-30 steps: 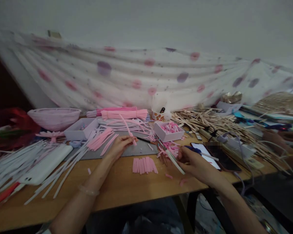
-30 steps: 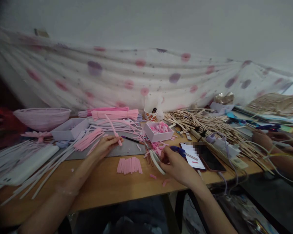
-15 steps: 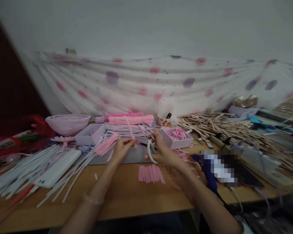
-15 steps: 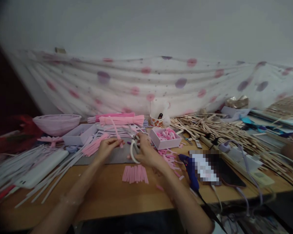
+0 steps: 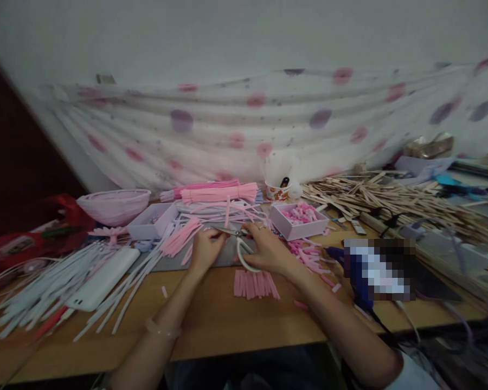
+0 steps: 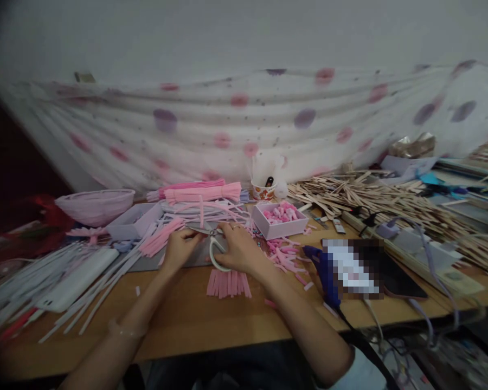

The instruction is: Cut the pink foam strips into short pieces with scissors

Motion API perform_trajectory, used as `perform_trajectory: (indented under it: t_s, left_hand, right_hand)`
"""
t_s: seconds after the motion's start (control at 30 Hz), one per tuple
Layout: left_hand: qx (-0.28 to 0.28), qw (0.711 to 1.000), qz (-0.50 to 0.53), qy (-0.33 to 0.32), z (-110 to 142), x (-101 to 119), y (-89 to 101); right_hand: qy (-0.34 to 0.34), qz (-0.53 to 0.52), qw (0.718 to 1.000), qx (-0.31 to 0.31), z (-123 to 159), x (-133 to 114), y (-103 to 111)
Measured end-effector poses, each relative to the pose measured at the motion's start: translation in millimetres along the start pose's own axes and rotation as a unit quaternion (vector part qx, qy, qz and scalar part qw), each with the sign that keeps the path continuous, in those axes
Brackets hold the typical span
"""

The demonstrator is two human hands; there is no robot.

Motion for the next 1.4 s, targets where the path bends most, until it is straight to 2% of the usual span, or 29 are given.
perform_trajectory:
  t_s: [0.37, 0.6, 1.1, 1.27, 1.4]
  left_hand:
    - [0.001, 0.999, -0.021, -0.041, 1.3, 4.0, 0.2]
    - [0.005, 0.991, -0.102, -0.091, 2.1, 4.7, 0.8]
    - [-0.007, 0.978, -0.179, -0.105, 1.5, 0.5, -0.3]
    - [0.012, 0.992, -0.101, -0.078, 0.7, 0.8, 0.9]
    - [-0.024, 0.997, 0.068, 0.024, -3.2, -2.5, 2.5]
  right_hand:
    - [0.0, -0.032, 0.999, -0.02, -2.0, 0.1, -1.3]
    - [0.009, -0.05, 0.998, -0.026, -0.9, 3.1, -2.8]
    - [0.031, -0.016, 0.999, -0.028, -4.7, 5.1, -5.0]
    - [0.021, -0.015, 0.999, -0.026, -8.1, 8.6, -8.5]
    - [-0.003, -0.012, 1.0, -0.012, -6.7, 14.9, 0.0]
Point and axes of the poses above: each hand's wrist, its own z-axis away from the middle knuckle, its own y-axis out of the back of the hand, x = y × z, the point moved 3 cm from there along -z, towards the middle knuckle, and after that the axes turned 2 degrees about -z, right-handed, at the moved point
